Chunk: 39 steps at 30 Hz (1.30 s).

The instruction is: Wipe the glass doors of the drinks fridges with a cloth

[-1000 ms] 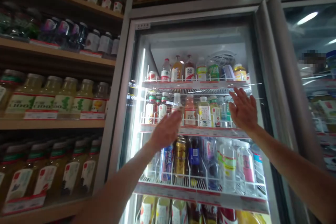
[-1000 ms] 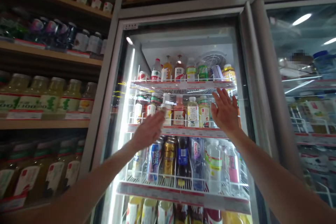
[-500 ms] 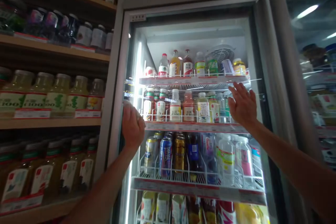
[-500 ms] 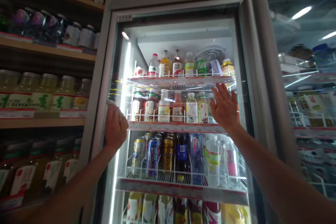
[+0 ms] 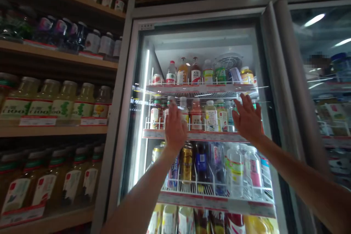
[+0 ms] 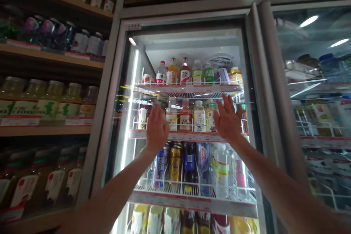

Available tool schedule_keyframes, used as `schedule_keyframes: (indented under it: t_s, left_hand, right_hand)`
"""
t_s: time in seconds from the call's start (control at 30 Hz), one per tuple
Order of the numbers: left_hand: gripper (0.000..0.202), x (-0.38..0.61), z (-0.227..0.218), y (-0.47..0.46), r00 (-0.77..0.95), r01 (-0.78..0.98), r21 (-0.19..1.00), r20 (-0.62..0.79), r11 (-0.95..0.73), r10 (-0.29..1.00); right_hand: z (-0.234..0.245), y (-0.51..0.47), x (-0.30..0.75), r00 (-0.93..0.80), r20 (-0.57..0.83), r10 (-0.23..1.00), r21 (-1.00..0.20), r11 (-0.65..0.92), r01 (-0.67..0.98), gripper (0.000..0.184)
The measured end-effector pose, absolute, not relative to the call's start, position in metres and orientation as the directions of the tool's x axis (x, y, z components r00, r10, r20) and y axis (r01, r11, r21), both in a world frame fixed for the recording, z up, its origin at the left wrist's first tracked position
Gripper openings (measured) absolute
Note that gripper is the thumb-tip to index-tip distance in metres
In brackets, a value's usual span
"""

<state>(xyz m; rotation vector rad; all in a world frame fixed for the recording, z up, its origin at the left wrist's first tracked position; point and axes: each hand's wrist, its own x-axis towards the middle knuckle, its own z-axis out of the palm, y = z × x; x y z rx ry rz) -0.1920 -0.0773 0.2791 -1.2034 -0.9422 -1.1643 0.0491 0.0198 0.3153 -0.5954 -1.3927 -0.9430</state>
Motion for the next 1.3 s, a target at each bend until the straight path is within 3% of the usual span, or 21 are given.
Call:
schedule_keyframes:
  t_s: [0.1,0.17,0.23,0.3,0.4,0.47,0.57,0.6,0.63,0.67,0.73,0.8,0.83,0.93,1.0,1.03,1.13,1.2,1.23,1.3]
  left_hand:
    - [0.062,-0.167,0.259,-0.072,0.576,0.817,-0.571,0.816,-0.082,0.055]
    - [0.058,-0.176,0.255,-0.074,0.670,0.742,-0.668,0.734,-0.061,0.110]
    - [0.055,-0.208,0.263,-0.083,0.559,0.828,-0.561,0.828,0.026,0.049]
    - [0.054,-0.243,0.272,-0.094,0.346,0.937,-0.337,0.933,0.096,-0.096]
    - [0.057,-0.263,0.265,-0.106,0.145,0.986,-0.121,0.960,0.113,-0.240]
    - [0.061,-0.253,0.244,-0.109,0.229,0.972,-0.217,0.962,0.091,-0.147]
    - [0.062,-0.242,0.215,-0.111,0.603,0.795,-0.607,0.788,-0.010,0.123]
    - [0.062,-0.248,0.211,-0.112,0.645,0.759,-0.651,0.746,-0.021,0.163]
    - [0.061,-0.256,0.210,-0.115,0.615,0.782,-0.624,0.772,0.004,0.160]
    - [0.060,-0.267,0.211,-0.117,0.513,0.852,-0.520,0.852,0.056,0.108]
    - [0.059,-0.285,0.214,-0.120,0.203,0.972,-0.191,0.976,0.135,-0.082]
    - [0.060,-0.286,0.212,-0.120,0.045,0.992,-0.022,0.982,0.121,-0.186]
    - [0.060,-0.280,0.207,-0.118,0.059,0.994,-0.043,0.985,0.105,-0.161]
    - [0.063,-0.261,0.191,-0.117,0.386,0.921,-0.389,0.918,0.023,0.089]
    - [0.064,-0.265,0.184,-0.123,0.525,0.847,-0.532,0.834,-0.008,0.171]
    - [0.064,-0.272,0.182,-0.127,0.512,0.853,-0.521,0.846,0.021,0.148]
    - [0.065,-0.298,0.175,-0.136,0.226,0.964,-0.212,0.971,0.159,-0.075]
    - [0.065,-0.297,0.164,-0.135,0.141,0.979,-0.120,0.983,0.167,-0.117]
    - [0.065,-0.290,0.157,-0.133,0.188,0.973,-0.178,0.980,0.146,-0.065]
    - [0.064,-0.273,0.145,-0.127,0.412,0.906,-0.419,0.905,0.054,0.106]
  right_hand:
    - [0.291,0.013,0.037,-0.188,0.958,-0.215,0.275,0.513,0.813,0.052]
    - [0.278,0.015,0.034,-0.243,0.942,-0.231,0.329,0.499,0.802,0.055]
    - [0.272,0.019,0.035,-0.248,0.939,-0.240,0.338,0.497,0.799,0.057]
    - [0.271,0.021,0.036,-0.242,0.941,-0.237,0.332,0.503,0.798,0.057]
    - [0.273,0.020,0.038,-0.231,0.944,-0.237,0.324,0.521,0.790,0.055]
    - [0.274,0.019,0.038,-0.226,0.941,-0.251,0.329,0.535,0.778,0.054]
    - [0.273,0.019,0.038,-0.215,0.934,-0.286,0.343,0.548,0.763,0.052]
    - [0.273,0.019,0.038,-0.211,0.933,-0.292,0.345,0.551,0.760,0.051]
    - [0.272,0.020,0.038,-0.209,0.933,-0.294,0.344,0.552,0.759,0.050]
    - [0.272,0.020,0.038,-0.207,0.934,-0.293,0.342,0.553,0.759,0.050]
    - [0.271,0.021,0.037,-0.195,0.938,-0.288,0.330,0.557,0.763,0.049]
    - [0.271,0.022,0.036,-0.183,0.939,-0.290,0.321,0.559,0.765,0.048]
    - [0.271,0.022,0.036,-0.180,0.939,-0.294,0.321,0.560,0.764,0.048]
    - [0.271,0.021,0.036,-0.187,0.934,-0.305,0.333,0.552,0.764,0.047]
    - [0.271,0.021,0.037,-0.192,0.934,-0.302,0.334,0.543,0.770,0.047]
    - [0.271,0.020,0.037,-0.194,0.935,-0.298,0.332,0.539,0.774,0.047]
    - [0.271,0.020,0.036,-0.200,0.935,-0.295,0.335,0.537,0.774,0.049]
    - [0.271,0.020,0.036,-0.196,0.934,-0.299,0.335,0.541,0.771,0.051]
    - [0.271,0.020,0.036,-0.195,0.933,-0.301,0.337,0.544,0.769,0.051]
    - [0.271,0.021,0.037,-0.196,0.933,-0.300,0.338,0.552,0.763,0.052]
